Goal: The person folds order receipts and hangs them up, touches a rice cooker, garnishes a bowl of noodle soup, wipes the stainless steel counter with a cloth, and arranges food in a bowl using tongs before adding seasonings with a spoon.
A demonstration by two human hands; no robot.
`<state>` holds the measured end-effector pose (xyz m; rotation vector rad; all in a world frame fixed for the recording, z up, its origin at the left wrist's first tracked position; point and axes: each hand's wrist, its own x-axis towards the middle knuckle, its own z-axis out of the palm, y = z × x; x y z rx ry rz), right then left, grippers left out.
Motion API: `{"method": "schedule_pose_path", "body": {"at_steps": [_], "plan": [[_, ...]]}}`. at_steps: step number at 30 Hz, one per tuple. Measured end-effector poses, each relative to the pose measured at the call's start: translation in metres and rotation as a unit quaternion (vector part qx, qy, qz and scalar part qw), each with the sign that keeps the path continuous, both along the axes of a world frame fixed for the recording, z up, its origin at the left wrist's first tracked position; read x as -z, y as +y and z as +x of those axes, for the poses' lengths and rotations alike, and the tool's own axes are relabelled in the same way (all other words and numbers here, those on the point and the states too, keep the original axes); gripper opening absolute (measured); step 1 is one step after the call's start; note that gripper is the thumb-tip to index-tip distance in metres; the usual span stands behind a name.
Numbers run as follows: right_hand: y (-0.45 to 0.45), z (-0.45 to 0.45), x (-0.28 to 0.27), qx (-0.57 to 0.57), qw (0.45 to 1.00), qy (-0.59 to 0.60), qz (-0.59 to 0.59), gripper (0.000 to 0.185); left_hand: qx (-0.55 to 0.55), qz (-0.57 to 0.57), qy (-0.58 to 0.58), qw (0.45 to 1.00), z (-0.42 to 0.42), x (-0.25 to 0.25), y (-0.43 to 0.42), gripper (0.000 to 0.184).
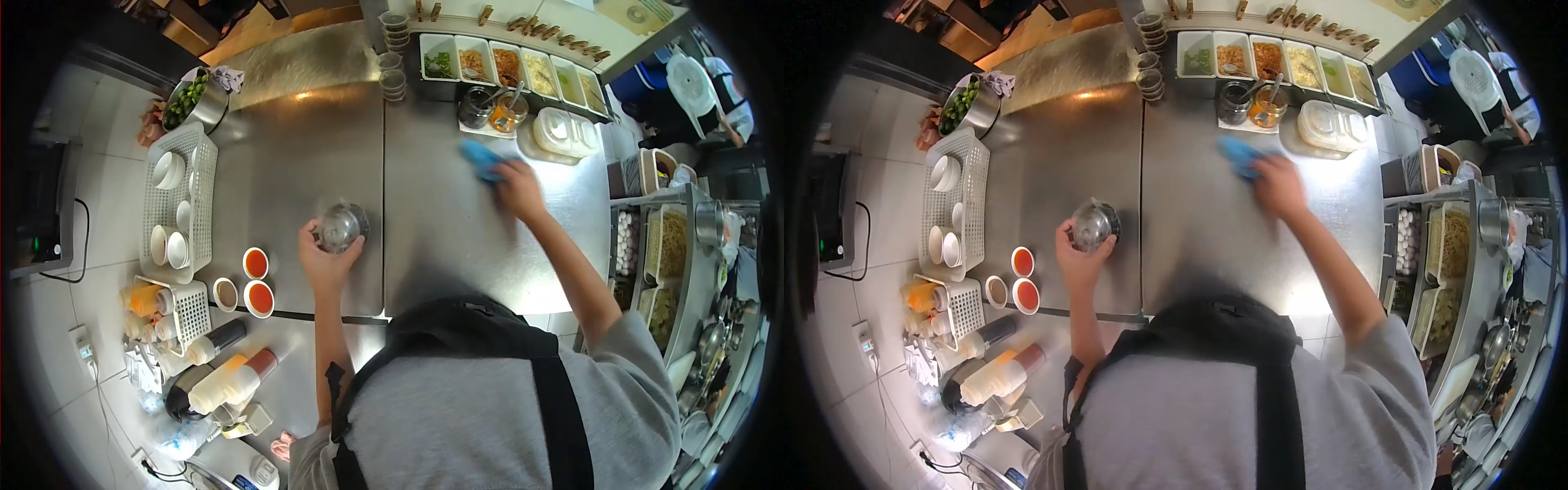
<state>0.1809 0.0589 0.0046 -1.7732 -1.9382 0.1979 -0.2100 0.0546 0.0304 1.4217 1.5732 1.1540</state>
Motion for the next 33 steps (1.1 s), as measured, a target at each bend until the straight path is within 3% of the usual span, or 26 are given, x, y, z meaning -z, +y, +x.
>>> {"method": "schedule_pose_path", "body": {"at_steps": [2, 3, 5, 7, 8, 9, 10, 11, 12, 14, 16, 17, 18, 19, 20, 22, 23, 24, 27, 28, 29, 30, 31, 32, 33], "plan": [[-0.068, 0.073, -0.001, 0.237, 0.947, -0.035, -0.214, 0.024, -0.023, -0.003, -0.035, 0.999, -0.005, 0.014, -0.018, 0.072], [-0.104, 0.123, -0.005, 0.263, 0.903, -0.076, -0.331, 0.029, -0.027, -0.018, -0.048, 0.998, -0.006, 0.013, -0.025, 0.073], [-0.143, 0.124, -0.062, 0.320, 0.910, -0.112, -0.239, 0.032, -0.020, -0.056, -0.068, 0.996, -0.012, 0.009, -0.035, 0.074], [-0.130, 0.069, -0.106, 0.296, 0.925, -0.017, -0.238, 0.031, 0.001, -0.024, -0.038, 0.999, -0.014, 0.020, -0.025, 0.072], [-0.123, 0.036, -0.106, 0.222, 0.952, 0.062, -0.204, 0.029, 0.011, -0.004, -0.024, 1.000, -0.010, 0.024, -0.016, 0.071], [-0.118, 0.003, -0.085, 0.152, 0.970, 0.032, -0.186, 0.028, 0.028, 0.025, 0.020, 0.999, 0.000, 0.023, -0.004, 0.070], [-0.103, -0.041, -0.080, 0.063, 0.965, -0.017, -0.253, 0.029, 0.040, 0.056, 0.063, 0.996, 0.011, 0.017, 0.012, 0.069], [-0.103, -0.076, -0.048, -0.023, 0.965, 0.025, -0.261, 0.041, 0.051, 0.087, 0.108, 0.989, 0.023, 0.012, 0.026, 0.067], [-0.098, -0.104, 0.001, -0.150, 0.975, 0.015, -0.162, 0.042, 0.057, 0.101, 0.118, 0.986, 0.037, 0.010, 0.040, 0.067], [-0.080, -0.130, 0.004, -0.249, 0.963, -0.098, -0.024, 0.042, 0.068, 0.130, 0.140, 0.979, 0.066, 0.007, 0.062, 0.066], [-0.062, -0.083, 0.028, -0.151, 0.986, -0.043, -0.048, 0.043, 0.085, 0.105, 0.158, 0.978, 0.085, 0.000, 0.076, 0.068], [-0.054, -0.038, 0.037, -0.020, 0.997, -0.037, -0.057, 0.044, 0.094, 0.093, 0.161, 0.978, 0.097, -0.001, 0.083, 0.069], [-0.058, 0.021, 0.052, 0.092, 0.994, -0.058, 0.008, 0.041, 0.102, 0.084, 0.160, 0.978, 0.104, 0.001, 0.088, 0.070], [-0.073, 0.086, 0.057, 0.241, 0.968, -0.075, 0.002, 0.038, 0.109, 0.078, 0.179, 0.975, 0.113, 0.002, 0.088, 0.070], [-0.105, 0.159, 0.063, 0.319, 0.939, -0.124, -0.021, 0.037, 0.112, 0.075, 0.200, 0.971, 0.120, 0.001, 0.090, 0.070], [-0.174, 0.229, 0.018, 0.538, 0.829, -0.024, -0.150, 0.036, 0.117, 0.086, 0.212, 0.966, 0.128, 0.010, 0.105, 0.069], [-0.207, 0.259, 0.019, 0.613, 0.780, -0.063, -0.113, 0.036, 0.123, 0.095, 0.202, 0.967, 0.131, 0.028, 0.115, 0.069], [-0.221, 0.251, -0.009, 0.644, 0.758, -0.030, -0.099, 0.034, 0.133, 0.099, 0.193, 0.967, 0.136, 0.042, 0.122, 0.068], [-0.224, 0.194, -0.029, 0.512, 0.857, -0.047, 0.013, 0.028, 0.121, 0.071, 0.202, 0.969, 0.157, 0.052, 0.141, 0.069], [-0.204, 0.135, -0.061, 0.473, 0.878, -0.023, -0.062, 0.025, 0.137, 0.066, 0.188, 0.970, 0.161, 0.056, 0.152, 0.073], [-0.189, 0.091, -0.066, 0.378, 0.920, 0.026, -0.097, 0.021, 0.153, 0.060, 0.174, 0.971, 0.165, 0.057, 0.156, 0.077], [-0.174, 0.045, -0.056, 0.305, 0.940, -0.003, -0.153, 0.019, 0.136, 0.085, 0.202, 0.966, 0.171, 0.052, 0.154, 0.079], [-0.173, -0.002, -0.054, 0.190, 0.972, 0.045, -0.127, 0.015, 0.116, 0.109, 0.231, 0.960, 0.176, 0.042, 0.151, 0.081], [-0.177, -0.038, -0.015, 0.080, 0.990, 0.087, -0.080, 0.014, 0.096, 0.133, 0.262, 0.951, 0.177, 0.034, 0.147, 0.082], [-0.174, -0.064, -0.023, -0.021, 0.995, 0.062, -0.073, 0.017, 0.093, 0.139, 0.265, 0.950, 0.178, 0.028, 0.140, 0.082]]}}
